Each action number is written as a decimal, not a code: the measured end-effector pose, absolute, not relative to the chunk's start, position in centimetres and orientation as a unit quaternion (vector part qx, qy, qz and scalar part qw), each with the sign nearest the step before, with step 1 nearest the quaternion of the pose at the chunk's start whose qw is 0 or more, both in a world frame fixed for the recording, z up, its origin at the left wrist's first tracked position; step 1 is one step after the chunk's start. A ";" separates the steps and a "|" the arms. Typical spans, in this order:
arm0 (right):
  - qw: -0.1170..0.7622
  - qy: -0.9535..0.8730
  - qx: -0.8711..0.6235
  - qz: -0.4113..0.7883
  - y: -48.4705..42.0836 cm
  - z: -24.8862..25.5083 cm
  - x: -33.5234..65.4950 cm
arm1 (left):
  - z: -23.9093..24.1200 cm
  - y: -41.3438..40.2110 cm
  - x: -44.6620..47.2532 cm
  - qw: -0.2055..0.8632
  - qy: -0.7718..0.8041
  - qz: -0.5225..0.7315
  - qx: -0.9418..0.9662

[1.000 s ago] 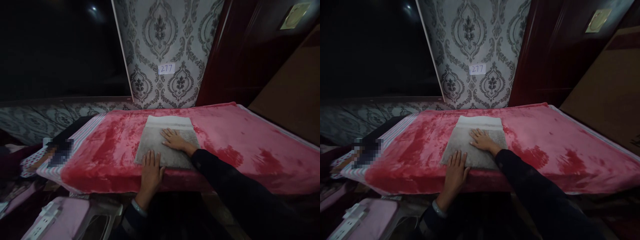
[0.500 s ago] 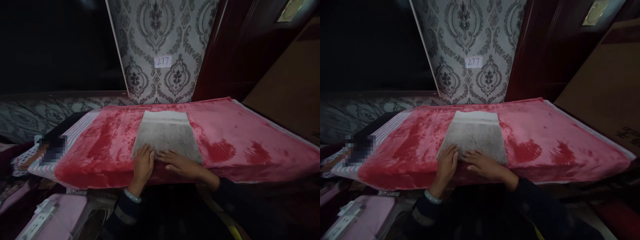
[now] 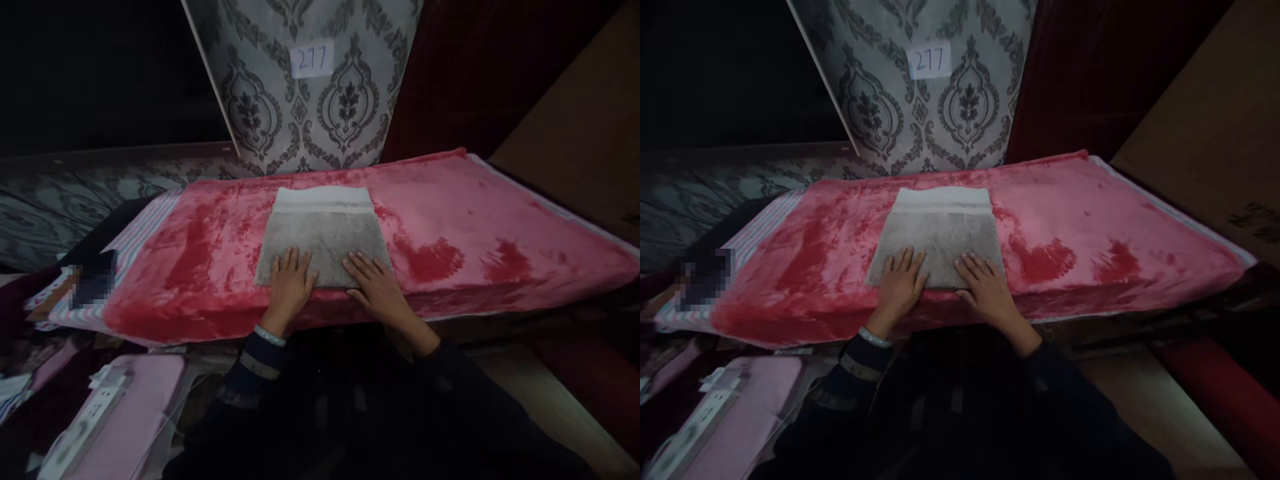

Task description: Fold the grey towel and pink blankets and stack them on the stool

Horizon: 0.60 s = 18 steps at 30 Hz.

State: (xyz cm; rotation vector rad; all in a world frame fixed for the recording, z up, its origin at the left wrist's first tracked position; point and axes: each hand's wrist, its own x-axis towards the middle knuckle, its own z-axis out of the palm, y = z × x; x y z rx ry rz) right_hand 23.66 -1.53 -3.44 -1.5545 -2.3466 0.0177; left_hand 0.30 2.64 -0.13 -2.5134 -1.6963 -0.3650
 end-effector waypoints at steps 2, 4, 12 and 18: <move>0.176 -0.816 -0.551 0.009 -2.3 -3.8 24.1 | -0.3 2.3 -0.3 0.045 -0.565 -0.121 -0.815; 0.190 -0.806 -0.561 0.010 -3.0 -4.2 24.5 | -0.6 1.9 -1.1 0.046 -0.579 -0.131 -0.803; 0.269 -0.773 -0.573 0.045 -5.0 -5.5 26.7 | -2.0 0.9 -5.5 0.028 -0.612 -0.222 -0.758; 0.395 -0.675 -0.614 0.104 -4.4 -5.7 27.9 | -1.8 2.3 -7.5 -0.013 -0.616 -0.304 -0.727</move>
